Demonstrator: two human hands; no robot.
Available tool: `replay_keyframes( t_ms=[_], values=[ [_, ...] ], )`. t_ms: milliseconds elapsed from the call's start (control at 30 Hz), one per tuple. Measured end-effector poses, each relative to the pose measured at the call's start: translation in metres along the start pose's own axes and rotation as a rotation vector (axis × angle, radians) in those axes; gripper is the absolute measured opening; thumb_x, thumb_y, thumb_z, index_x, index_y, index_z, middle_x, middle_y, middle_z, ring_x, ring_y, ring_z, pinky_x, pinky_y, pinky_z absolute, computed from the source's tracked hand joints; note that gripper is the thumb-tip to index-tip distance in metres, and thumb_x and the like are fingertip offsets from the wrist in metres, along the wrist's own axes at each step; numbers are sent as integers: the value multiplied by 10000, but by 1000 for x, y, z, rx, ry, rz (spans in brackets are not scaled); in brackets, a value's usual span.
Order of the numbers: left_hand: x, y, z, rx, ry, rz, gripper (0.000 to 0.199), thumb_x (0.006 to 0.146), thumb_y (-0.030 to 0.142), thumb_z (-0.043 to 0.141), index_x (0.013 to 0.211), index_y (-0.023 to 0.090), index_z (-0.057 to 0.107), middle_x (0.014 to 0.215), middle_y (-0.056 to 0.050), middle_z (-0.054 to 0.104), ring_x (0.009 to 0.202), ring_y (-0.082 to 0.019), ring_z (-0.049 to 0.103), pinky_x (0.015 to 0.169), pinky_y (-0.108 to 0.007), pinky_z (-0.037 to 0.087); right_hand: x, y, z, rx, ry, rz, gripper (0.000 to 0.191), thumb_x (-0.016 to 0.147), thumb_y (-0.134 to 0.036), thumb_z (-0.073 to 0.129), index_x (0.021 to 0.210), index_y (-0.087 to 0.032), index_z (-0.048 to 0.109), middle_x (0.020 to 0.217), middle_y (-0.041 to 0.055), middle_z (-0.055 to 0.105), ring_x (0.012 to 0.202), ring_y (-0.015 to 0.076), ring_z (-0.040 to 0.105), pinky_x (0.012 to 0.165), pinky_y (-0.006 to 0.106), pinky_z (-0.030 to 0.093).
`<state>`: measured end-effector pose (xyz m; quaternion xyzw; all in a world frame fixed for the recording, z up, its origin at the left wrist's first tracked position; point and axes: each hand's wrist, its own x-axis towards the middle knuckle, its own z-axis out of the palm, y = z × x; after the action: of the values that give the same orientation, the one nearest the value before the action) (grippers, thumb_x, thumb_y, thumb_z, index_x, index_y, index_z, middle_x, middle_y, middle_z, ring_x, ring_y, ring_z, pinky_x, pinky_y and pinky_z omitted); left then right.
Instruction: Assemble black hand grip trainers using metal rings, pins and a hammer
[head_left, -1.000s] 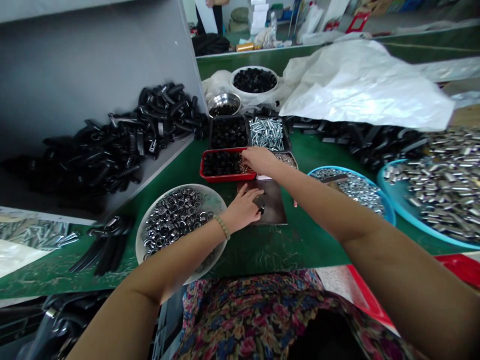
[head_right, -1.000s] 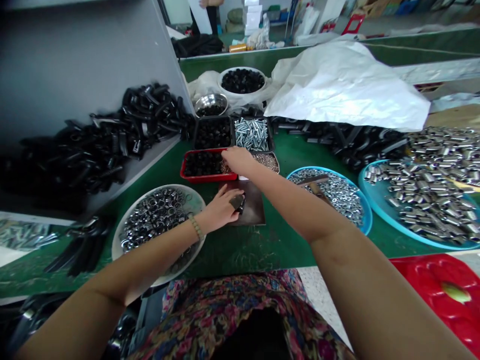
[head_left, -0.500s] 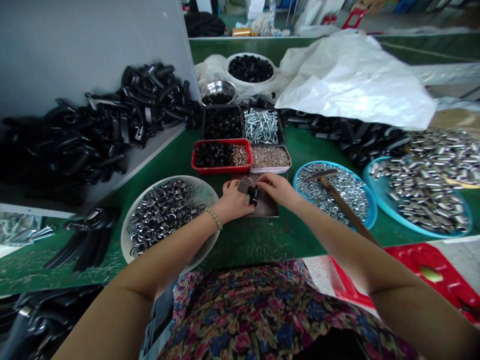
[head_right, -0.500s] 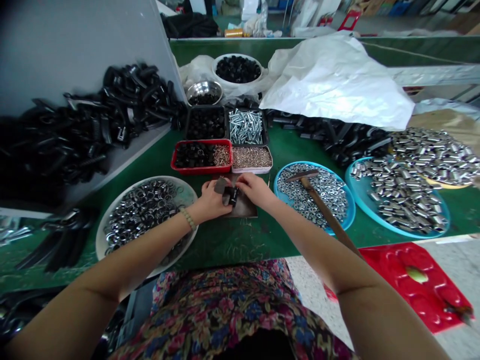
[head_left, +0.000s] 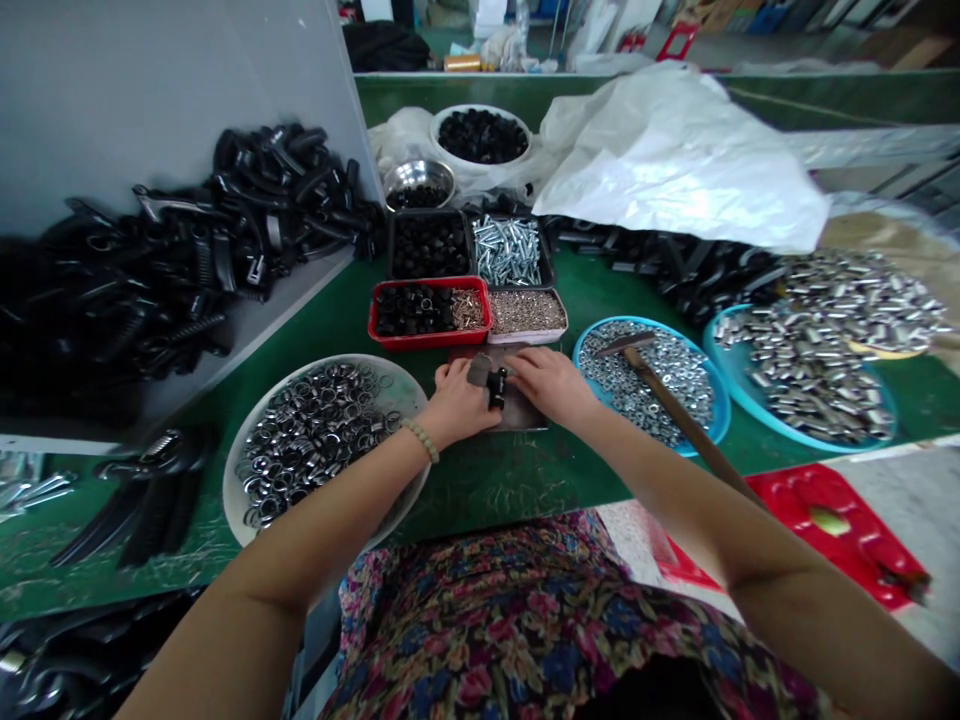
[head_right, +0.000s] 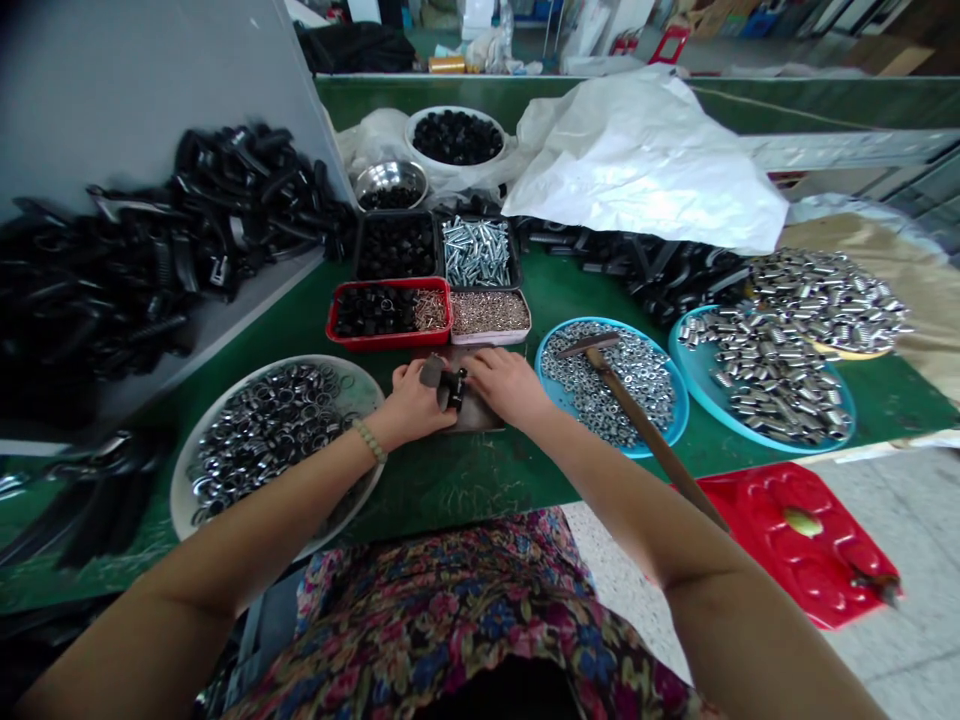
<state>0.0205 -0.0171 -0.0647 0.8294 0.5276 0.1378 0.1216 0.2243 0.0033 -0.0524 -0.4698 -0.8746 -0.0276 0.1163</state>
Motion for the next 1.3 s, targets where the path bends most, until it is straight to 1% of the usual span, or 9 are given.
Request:
replay_keyframes(
  t_ms=[200, 400, 567, 667, 833, 967, 1067, 1200, 1300],
  values=[
    [1, 0, 1, -9, 16, 21, 534, 717, 346, 583, 1200, 134, 498, 1174, -144, 581, 1144, -310, 457, 982, -467, 298, -65, 81, -35, -296, -236, 743, 374, 915, -361, 476, 1138, -73, 558, 1095, 228, 614, 1068, 380, 549, 821, 482, 443],
    [0, 1, 0, -46, 27, 11, 445, 709, 328, 594, 1110, 147, 533, 1129, -139, 595, 1130, -306, 485, 975, -465, 304, -60, 49, -52, -82, -187, 752, 407, 967, -313, 329, 1294, -124, 479, 1190, 227, 599, 976, 346, 640, 782, 473, 490],
    [0, 2, 0, -83, 48, -36, 464, 677, 312, 643, 1101, 165, 530, 1085, -127, 610, 1121, -291, 507, 996, -452, 302, -29, -23, -77, 360, -150, 364, 384, 975, -332, 328, 1307, -227, 492, 1189, 109, 658, 973, 276, 665, 785, 398, 514],
    [0, 1, 1, -76, 46, -44, 475, 675, 311, 652, 1113, 170, 535, 1102, -122, 608, 1126, -286, 508, 1003, -444, 303, -18, -43, -76, 374, -94, 354, 391, 973, -329, 333, 1311, -209, 489, 1132, 126, 671, 907, 263, 675, 724, 381, 515],
    [-2, 1, -2, -39, 5, -22, 528, 715, 313, 635, 1214, 167, 547, 1157, -137, 596, 1145, -297, 490, 1001, -456, 312, -29, -20, -56, 274, -203, 399, 373, 975, -356, 344, 1283, -239, 518, 1056, 101, 697, 816, 247, 678, 686, 363, 498],
    [3, 2, -9, -108, -70, 10, 552, 737, 282, 618, 1286, 263, 567, 1271, -111, 563, 1204, -335, 446, 1033, -515, 275, -66, 41, -46, 9, -11, 698, 417, 982, -390, 310, 1343, -260, 473, 1203, 116, 632, 908, 274, 654, 698, 374, 485],
    [14, 9, -22, -560, -116, -149, 475, 757, 317, 591, 1220, 220, 629, 1239, -108, 600, 1201, -335, 480, 1053, -498, 307, -94, 84, -36, -208, -26, 885, 453, 966, -380, 349, 1380, -234, 461, 1145, 162, 624, 873, 291, 636, 681, 393, 475],
    [22, 23, -49, -1556, -325, -525, 426, 805, 346, 489, 1117, 98, 641, 1019, -146, 689, 974, -288, 644, 880, -443, 510, -123, 123, -30, -197, -52, 844, 412, 933, -354, 443, 1313, -232, 548, 1133, 152, 614, 1005, 294, 586, 809, 406, 468],
    [20, 34, -61, -1879, -356, -650, 360, 838, 304, 470, 1107, 111, 612, 948, -132, 697, 820, -241, 687, 742, -404, 577, -150, 153, -44, -179, -20, 878, 356, 948, -328, 405, 1186, -185, 630, 1149, 142, 618, 1076, 261, 553, 905, 376, 438]
  ],
)
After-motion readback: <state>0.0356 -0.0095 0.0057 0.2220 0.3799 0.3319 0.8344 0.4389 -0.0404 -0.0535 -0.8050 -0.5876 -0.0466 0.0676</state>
